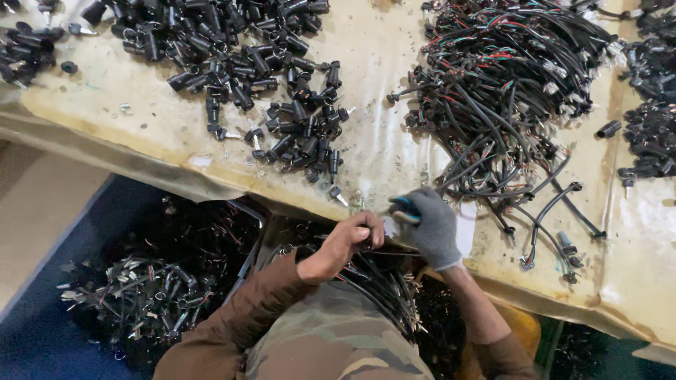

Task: The person repeatedly picks up black cylindrical electrical components with attached wires from a table, uses a cutting tool to remove the cylindrical housing, and discards the housing while retaining the wire. The process is performed one at a time in a repetitive sequence.

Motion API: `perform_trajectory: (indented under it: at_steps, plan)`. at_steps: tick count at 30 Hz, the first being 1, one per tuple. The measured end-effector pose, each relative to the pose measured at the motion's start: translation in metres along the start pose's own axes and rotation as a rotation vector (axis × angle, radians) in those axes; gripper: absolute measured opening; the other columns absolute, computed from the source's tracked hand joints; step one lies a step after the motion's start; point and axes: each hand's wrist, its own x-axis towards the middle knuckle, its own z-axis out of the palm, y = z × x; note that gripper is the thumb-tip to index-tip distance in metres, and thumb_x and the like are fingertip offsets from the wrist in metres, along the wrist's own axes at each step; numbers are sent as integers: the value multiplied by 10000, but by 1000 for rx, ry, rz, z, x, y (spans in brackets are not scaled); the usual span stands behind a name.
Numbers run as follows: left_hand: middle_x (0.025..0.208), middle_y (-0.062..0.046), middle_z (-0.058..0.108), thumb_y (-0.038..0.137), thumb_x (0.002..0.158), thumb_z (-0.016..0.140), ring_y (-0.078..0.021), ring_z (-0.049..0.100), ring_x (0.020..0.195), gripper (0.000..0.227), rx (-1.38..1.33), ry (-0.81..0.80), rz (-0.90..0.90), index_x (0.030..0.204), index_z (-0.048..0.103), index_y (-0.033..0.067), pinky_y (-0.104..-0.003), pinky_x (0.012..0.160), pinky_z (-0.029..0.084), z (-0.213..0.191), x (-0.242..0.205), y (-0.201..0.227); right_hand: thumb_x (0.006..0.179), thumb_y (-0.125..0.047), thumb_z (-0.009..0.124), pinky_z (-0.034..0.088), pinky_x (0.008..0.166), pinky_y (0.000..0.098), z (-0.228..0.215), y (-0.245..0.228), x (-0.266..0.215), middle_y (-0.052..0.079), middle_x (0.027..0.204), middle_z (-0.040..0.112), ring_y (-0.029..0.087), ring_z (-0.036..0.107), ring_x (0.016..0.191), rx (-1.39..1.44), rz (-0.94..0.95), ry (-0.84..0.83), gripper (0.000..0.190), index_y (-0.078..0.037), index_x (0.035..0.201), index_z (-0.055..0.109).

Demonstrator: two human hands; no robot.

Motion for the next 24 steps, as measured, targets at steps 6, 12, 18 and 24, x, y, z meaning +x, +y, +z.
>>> perform_trajectory:
  at_steps: [6, 12, 18, 24]
  plan:
    - [853, -43, 581, 251, 843, 751, -144, 557, 743, 357, 656, -83, 31, 1110, 614, 58, -303, 686, 490, 9, -5, 34, 782, -72, 837, 580, 748, 306, -52, -40, -18, 58, 908, 723, 191, 704, 836, 394, -138, 66, 187, -88, 909, 701]
    - [658, -175, 614, 306, 765, 779, -395, 634, 620, 326, 1156, -388, 207, 905, 667, 33, -462, 584, 517, 11, 18, 63, 693, -117, 888, 545, 675, 305, -39, -46, -1, 77, 873, 718, 183, 699, 765, 413, -57, -392, 259, -37, 873, 721]
    - [657, -197, 617, 370, 747, 755, -428, 633, 652, 368, 1354, -158, 235, 792, 625, 29, -508, 589, 493, 3, 14, 67, 845, -83, 746, 541, 728, 304, 1, -59, -24, 77, 843, 700, 174, 655, 779, 522, 334, -33, 74, -30, 886, 714]
    - [692, -172, 624, 327, 747, 752, -411, 636, 690, 313, 1275, -97, 215, 798, 627, 44, -500, 569, 478, 21, 2, 54, 894, -296, 761, 399, 593, 230, -2, -60, -46, 10, 865, 569, 95, 505, 686, 1019, 182, 287, 266, -98, 885, 582]
